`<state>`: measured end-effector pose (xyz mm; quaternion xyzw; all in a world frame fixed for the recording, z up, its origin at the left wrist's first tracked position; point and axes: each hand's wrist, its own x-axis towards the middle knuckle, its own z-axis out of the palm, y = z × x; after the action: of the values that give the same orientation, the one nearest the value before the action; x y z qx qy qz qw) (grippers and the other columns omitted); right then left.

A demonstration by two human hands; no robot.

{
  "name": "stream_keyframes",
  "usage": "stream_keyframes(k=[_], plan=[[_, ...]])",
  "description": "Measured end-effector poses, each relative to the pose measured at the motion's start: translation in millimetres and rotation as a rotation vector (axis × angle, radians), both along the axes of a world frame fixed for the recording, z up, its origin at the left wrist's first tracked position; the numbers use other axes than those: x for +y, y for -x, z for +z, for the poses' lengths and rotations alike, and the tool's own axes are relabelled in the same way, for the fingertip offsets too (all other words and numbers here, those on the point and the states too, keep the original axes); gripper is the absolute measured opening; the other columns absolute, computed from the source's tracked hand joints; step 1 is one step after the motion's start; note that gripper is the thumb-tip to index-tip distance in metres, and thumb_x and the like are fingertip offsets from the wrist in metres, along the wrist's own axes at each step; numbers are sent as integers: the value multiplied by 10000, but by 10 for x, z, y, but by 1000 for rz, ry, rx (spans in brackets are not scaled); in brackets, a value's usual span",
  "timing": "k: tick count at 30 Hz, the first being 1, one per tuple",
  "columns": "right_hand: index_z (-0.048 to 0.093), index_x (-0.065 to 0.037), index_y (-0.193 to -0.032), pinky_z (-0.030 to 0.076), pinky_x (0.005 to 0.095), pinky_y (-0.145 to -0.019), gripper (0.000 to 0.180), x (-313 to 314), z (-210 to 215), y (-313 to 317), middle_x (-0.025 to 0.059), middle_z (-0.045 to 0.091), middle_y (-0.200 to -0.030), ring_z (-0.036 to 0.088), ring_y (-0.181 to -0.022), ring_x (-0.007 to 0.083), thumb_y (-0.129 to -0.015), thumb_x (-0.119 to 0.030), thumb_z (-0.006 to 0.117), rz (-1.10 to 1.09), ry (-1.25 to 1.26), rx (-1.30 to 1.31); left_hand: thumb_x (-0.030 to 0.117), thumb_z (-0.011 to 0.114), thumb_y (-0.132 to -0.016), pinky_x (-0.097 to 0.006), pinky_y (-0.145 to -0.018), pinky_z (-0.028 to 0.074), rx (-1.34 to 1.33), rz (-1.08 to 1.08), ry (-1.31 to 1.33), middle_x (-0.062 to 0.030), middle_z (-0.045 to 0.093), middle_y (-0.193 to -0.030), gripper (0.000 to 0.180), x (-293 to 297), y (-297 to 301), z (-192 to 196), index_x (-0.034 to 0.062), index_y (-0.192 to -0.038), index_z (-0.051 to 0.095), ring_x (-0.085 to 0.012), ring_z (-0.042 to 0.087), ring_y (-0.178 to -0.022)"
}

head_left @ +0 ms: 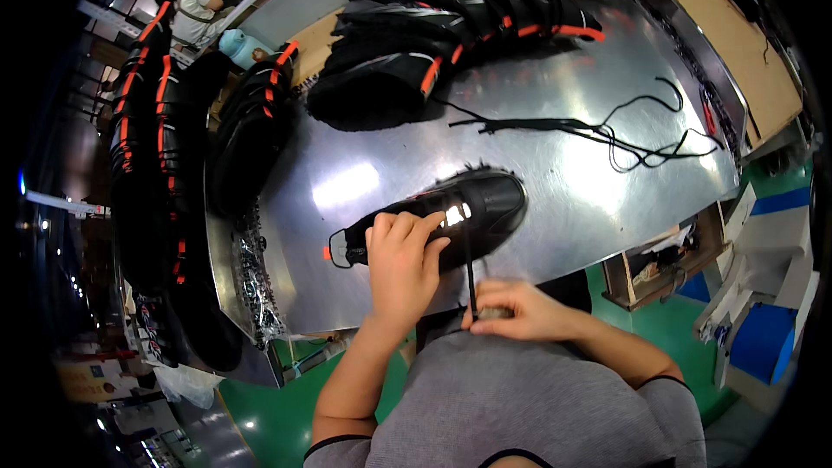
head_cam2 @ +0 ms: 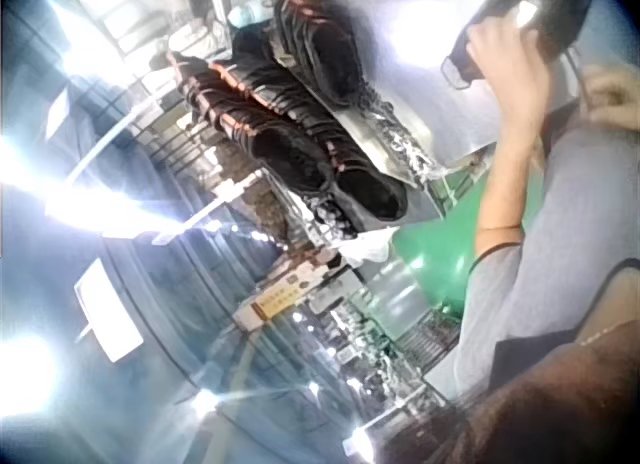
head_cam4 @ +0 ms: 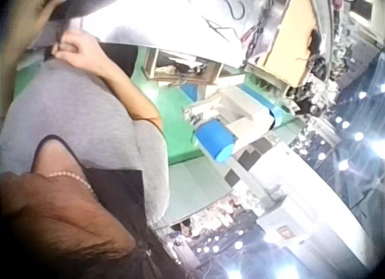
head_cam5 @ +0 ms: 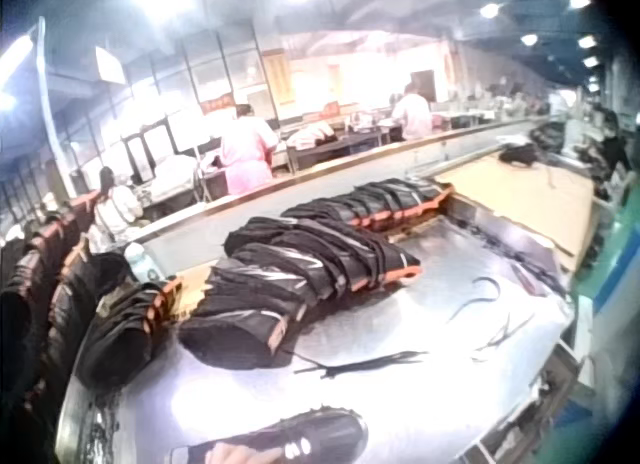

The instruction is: The person laces black and orange shoes on a metal workbench. They thread laces through eyelets, pull them tight, and place finished shoes into a pile. The person repeats this process for multiple shoes.

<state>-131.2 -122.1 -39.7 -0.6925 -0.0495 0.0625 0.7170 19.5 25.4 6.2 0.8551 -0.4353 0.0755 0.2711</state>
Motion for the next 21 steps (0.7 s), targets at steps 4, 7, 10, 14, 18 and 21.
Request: stream_keyframes(k=[4,7,10,14,18,21], plan=[[697,-51,-1025,420,250,-594,133,-260,189,-381,17,636,-848,527,-675,66,-936,-149,700,-363,117,-14,101,727,-847,-399,-793,441,16,29,-233,-70,623,-890,241,3,-1,-23,64,-1084,740,-282,527,-848],[694,-28,-1013,443,251,-558,120,-291,99,-686,37,662,-880,568,-664,81,-919,-100,712,-547,135,-179,119,712,-879,-405,-798,447,77,17,-279,-77,627,-900,217,-6,-22,39,64,-1087,741,-285,527,-850],[690,-8,-1006,484,249,-577,117,-235,21,-823,53,685,-913,621,-695,101,-898,-43,720,-654,172,-304,147,714,-890,-402,-804,445,141,-2,-264,-84,637,-909,218,0,-53,84,61,-1089,740,-285,533,-856],[704,-8,-988,489,245,-622,125,-186,-13,-860,48,692,-917,638,-750,106,-867,12,727,-713,241,-360,185,779,-829,-402,-797,441,119,1,-215,-70,653,-886,228,-24,-74,64,59,-1013,734,-280,542,-850],[661,-11,-999,494,275,-584,149,-208,-48,-860,81,676,-927,641,-694,161,-875,-44,738,-685,311,-412,230,841,-754,-397,-776,433,43,64,-178,-43,656,-840,247,-60,-74,-60,68,-878,703,-264,546,-832],[599,-26,-1089,502,306,-616,250,-187,-102,-826,89,663,-904,642,-701,188,-892,-92,739,-729,238,-322,261,869,-714,-389,-762,423,11,98,-165,-32,651,-819,280,-108,-60,-73,78,-815,683,-253,545,-818]])
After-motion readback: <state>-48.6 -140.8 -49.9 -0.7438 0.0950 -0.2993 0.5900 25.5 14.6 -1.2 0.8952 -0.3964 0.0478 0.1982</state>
